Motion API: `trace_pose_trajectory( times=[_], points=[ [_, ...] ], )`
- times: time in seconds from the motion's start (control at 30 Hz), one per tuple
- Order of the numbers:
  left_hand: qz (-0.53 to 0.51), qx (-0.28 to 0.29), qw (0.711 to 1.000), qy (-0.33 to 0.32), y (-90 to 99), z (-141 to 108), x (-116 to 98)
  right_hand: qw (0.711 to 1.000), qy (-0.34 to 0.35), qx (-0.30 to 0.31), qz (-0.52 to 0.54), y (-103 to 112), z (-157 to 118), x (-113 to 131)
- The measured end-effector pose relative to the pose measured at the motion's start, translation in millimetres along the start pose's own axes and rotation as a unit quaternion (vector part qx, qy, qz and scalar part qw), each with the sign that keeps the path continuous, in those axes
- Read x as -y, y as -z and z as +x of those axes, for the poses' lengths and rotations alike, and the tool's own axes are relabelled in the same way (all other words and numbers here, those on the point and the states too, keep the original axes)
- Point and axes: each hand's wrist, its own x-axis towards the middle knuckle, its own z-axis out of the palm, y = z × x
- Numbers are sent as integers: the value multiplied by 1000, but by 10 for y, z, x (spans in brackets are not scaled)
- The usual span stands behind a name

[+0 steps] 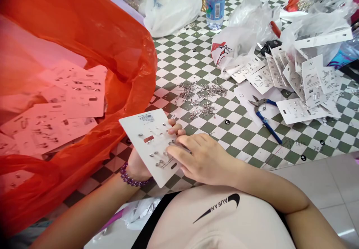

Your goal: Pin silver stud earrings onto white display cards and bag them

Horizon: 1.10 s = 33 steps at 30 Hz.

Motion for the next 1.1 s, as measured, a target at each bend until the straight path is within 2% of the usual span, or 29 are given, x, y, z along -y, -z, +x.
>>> trace_pose_trajectory(
  times=[0.1, 0.3, 0.53, 0.67, 0.83, 0.97, 1.1],
  points=[
    [12, -5, 1000, -2, -16, 2, -9, 998, -6, -31, 45, 21, 10, 0],
    [2, -27, 999, 37, -18, 29, -28, 990, -23, -91, 102, 8, -19, -23],
    [66, 30, 996, 50, 44, 69, 3, 963, -82, -145, 213, 95, -20, -52],
    [113, 18, 990, 87, 79, 86, 12, 954, -129, -207, 174, 188, -50, -118],
    [216, 32, 971, 97, 69, 71, 24, 910, -219, -310, 168, 248, -101, -189],
    [229, 31, 967, 104, 73, 70, 32, 883, -258, -329, 213, 237, -110, -211],
    [223, 0, 969, 106, 73, 81, 24, 861, -260, -357, 254, 241, -105, -250]
  ],
)
